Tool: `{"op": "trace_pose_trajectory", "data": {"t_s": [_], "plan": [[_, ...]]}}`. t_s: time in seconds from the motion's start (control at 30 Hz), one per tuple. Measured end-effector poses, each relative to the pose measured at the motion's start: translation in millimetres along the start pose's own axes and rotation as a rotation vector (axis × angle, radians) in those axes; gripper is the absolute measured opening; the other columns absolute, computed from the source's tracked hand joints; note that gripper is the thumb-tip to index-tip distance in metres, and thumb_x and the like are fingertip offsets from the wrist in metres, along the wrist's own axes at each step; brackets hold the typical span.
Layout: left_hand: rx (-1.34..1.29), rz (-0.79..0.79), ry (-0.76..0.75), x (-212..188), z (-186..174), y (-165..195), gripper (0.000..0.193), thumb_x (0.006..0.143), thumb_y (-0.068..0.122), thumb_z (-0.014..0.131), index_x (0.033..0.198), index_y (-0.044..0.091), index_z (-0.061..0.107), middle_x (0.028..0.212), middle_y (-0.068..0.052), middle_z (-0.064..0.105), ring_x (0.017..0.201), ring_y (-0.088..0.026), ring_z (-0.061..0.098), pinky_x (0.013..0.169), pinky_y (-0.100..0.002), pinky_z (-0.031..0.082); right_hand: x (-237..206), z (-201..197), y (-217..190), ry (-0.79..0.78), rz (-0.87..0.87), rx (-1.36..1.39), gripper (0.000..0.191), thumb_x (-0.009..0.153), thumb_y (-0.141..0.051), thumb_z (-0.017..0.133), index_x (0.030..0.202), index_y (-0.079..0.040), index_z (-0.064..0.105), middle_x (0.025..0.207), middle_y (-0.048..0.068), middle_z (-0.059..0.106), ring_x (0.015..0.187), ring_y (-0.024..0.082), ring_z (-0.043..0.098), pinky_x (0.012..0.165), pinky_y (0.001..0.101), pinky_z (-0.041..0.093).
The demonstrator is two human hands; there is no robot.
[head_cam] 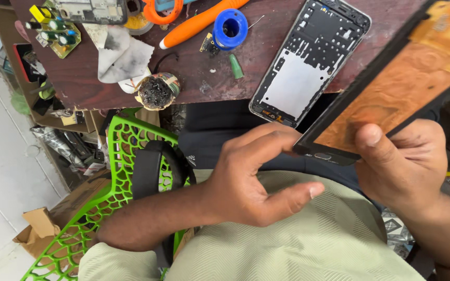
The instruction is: The person assembles a smartphone by placing the motherboard into the phone frame, then attaching the screen assembly. They handle the frame, motherboard, and screen, aligning and pressing components together by hand.
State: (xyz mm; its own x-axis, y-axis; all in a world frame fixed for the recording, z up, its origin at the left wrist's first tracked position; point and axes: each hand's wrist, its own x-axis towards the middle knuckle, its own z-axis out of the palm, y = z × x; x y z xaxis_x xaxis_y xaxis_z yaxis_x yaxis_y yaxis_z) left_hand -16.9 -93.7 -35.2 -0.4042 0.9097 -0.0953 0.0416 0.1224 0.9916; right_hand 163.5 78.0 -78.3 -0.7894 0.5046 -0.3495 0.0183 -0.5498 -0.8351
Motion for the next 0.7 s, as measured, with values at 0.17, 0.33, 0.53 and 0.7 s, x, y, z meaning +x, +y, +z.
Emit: {"op": "trace_pose_trajectory", "data": {"t_s": [0.17,0.33,0.53,0.7], "plan": [[-0.094,-0.056,0.050,-2,9,-7,0.027,0.098,0.011,0.074,0.120,-0.002,0.066,0.103,-0.011,0.071,0.092,-0.015,0.074,0.085,-0.025,0.060,-5,9,6,0.029,-0.116,-0.117,0.022,0.109,-0.015,0.068,0.105,0.006,0.066,0.105,0.006,0.071,0.092,0.010,0.064,0.085,0.0245,0.051],[-0.208,-0.164,0.104,-4,14,-14,0.018,0.099,0.004,0.069,0.115,-0.004,0.067,0.097,-0.008,0.069,0.087,-0.009,0.072,0.083,-0.023,0.063,-7,11,7,-0.016,-0.221,-0.519,0.021,0.109,-0.018,0.067,0.103,0.002,0.069,0.092,0.000,0.071,0.079,0.007,0.063,0.074,0.0200,0.049],[-0.294,-0.181,0.154,-8,20,-21,0.024,0.090,-0.003,0.064,0.114,-0.004,0.067,0.099,-0.006,0.070,0.090,-0.008,0.071,0.086,-0.024,0.063,-10,15,14,-0.034,-0.270,-0.620,0.024,0.103,-0.022,0.069,0.106,0.001,0.072,0.088,-0.002,0.070,0.071,0.004,0.059,0.066,0.0185,0.046],[-0.381,-0.215,0.170,-11,23,-26,0.026,0.090,-0.006,0.063,0.116,-0.005,0.067,0.097,-0.006,0.071,0.089,-0.008,0.071,0.084,-0.025,0.062,-7,19,15,-0.042,-0.301,-0.663,0.023,0.099,-0.020,0.069,0.105,0.002,0.072,0.086,-0.002,0.070,0.072,0.006,0.060,0.064,0.0194,0.047]]}}
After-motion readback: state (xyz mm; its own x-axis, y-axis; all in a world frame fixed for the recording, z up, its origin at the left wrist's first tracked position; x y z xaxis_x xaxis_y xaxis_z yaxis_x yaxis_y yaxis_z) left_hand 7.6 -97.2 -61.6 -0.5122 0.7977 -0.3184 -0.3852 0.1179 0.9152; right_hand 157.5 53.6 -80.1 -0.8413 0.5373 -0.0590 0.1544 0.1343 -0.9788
